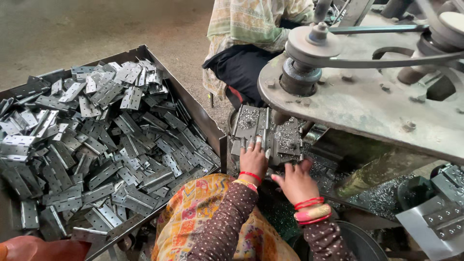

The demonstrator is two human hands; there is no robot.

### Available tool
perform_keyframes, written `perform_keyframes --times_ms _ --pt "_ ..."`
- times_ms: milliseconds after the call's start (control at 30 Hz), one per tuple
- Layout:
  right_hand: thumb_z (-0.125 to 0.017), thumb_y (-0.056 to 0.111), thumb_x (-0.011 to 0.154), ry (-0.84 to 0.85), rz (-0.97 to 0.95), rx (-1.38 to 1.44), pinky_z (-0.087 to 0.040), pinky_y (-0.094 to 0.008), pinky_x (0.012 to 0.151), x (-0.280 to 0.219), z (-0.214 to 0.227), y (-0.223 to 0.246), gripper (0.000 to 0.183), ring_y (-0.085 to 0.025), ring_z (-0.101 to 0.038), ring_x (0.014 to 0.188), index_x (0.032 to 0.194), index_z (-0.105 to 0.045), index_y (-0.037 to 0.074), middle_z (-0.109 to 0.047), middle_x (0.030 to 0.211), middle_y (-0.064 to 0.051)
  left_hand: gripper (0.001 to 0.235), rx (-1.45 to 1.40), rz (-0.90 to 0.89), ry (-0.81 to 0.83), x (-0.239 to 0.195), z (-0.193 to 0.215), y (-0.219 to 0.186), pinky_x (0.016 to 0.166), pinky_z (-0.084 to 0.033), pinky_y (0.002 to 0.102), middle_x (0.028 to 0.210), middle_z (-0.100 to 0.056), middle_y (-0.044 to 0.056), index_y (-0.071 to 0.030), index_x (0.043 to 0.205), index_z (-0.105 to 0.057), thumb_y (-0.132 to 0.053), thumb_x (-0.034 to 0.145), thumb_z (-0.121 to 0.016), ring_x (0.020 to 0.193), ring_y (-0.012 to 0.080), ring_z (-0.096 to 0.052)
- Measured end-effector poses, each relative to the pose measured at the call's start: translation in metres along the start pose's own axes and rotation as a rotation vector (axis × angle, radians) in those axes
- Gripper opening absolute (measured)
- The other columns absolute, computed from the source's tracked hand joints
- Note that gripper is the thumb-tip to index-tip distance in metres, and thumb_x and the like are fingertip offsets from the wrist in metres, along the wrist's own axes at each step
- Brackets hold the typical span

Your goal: The person picks up metal hinge plates from a metal bin and positions them one by one into an industrial machine press for processing.

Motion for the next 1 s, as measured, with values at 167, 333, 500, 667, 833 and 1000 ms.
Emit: perform_keyframes --times_ms 167,333,500,667,833,1000 --pt "-0.060 0.072 0.086 0.334 -0.248 0.039 -0.060 -0.051 0.076 -0.039 -0.107 -0.050 0.065 -0.041 -0.074 0.089 0.106 -0.061 0.010 -0.076 0.090 -0.019 0.025 -0.057 0.005 -0.043 -0.002 -0.001 0.001 0.093 -0.044 0.052 0.134 -0.063 0.009 -0.008 0.101 -0.075 -0.028 0.097 -0.060 0.125 0.0287 -0.057" --pt "-0.059 0.071 0.085 0.285 -0.318 0.098 -0.061 -0.053 0.073 -0.080 -0.162 -0.069 0.067 -0.043 -0.074 0.084 0.110 -0.059 0.010 -0.075 0.085 -0.020 0.025 -0.029 -0.005 -0.049 0.003 -0.002 0.003 0.095 -0.044 0.053 0.133 -0.064 0.008 -0.009 0.100 -0.075 -0.026 0.087 -0.063 0.124 0.0274 -0.057" --pt "-0.061 0.058 0.088 0.148 -0.419 0.264 -0.058 -0.056 0.067 -0.115 -0.222 -0.065 0.057 -0.045 -0.072 0.077 0.113 -0.057 0.008 -0.074 0.082 -0.022 0.023 -0.029 0.007 -0.098 0.008 -0.001 0.002 0.095 -0.044 0.053 0.134 -0.064 0.008 -0.010 0.099 -0.076 -0.024 0.087 -0.063 0.125 0.0277 -0.057" --pt "-0.060 0.058 0.090 0.159 -0.406 0.173 -0.058 -0.057 0.068 -0.118 -0.230 -0.065 0.060 -0.046 -0.072 0.079 0.122 -0.056 0.007 -0.073 0.086 -0.023 0.024 -0.044 0.006 -0.113 0.004 -0.001 0.004 0.093 -0.044 0.049 0.134 -0.064 0.009 -0.008 0.098 -0.076 -0.026 0.088 -0.063 0.125 0.0288 -0.057" --pt "-0.068 0.065 0.085 0.305 -0.350 0.195 -0.058 -0.055 0.078 -0.089 -0.208 -0.073 0.066 -0.045 -0.072 0.089 0.112 -0.059 0.006 -0.074 0.091 -0.024 0.025 -0.017 0.000 -0.069 -0.001 0.002 0.000 0.091 -0.044 0.048 0.129 -0.066 0.009 -0.008 0.099 -0.076 -0.026 0.088 -0.062 0.122 0.0276 -0.058" --pt "-0.069 0.063 0.084 0.389 -0.360 0.203 -0.058 -0.056 0.081 -0.077 -0.197 -0.077 0.065 -0.045 -0.072 0.094 0.114 -0.058 0.006 -0.074 0.095 -0.023 0.023 0.019 0.009 -0.078 -0.002 -0.004 -0.002 0.091 -0.044 0.048 0.128 -0.066 0.008 -0.009 0.099 -0.075 -0.023 0.089 -0.061 0.125 0.0275 -0.058"
Point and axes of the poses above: each hand's wrist, its own x-axis towards the middle knuckle, its own z-axis out of the back of the hand, y = z × x, the point moved 9 cm from there along x, towards the middle knuckle
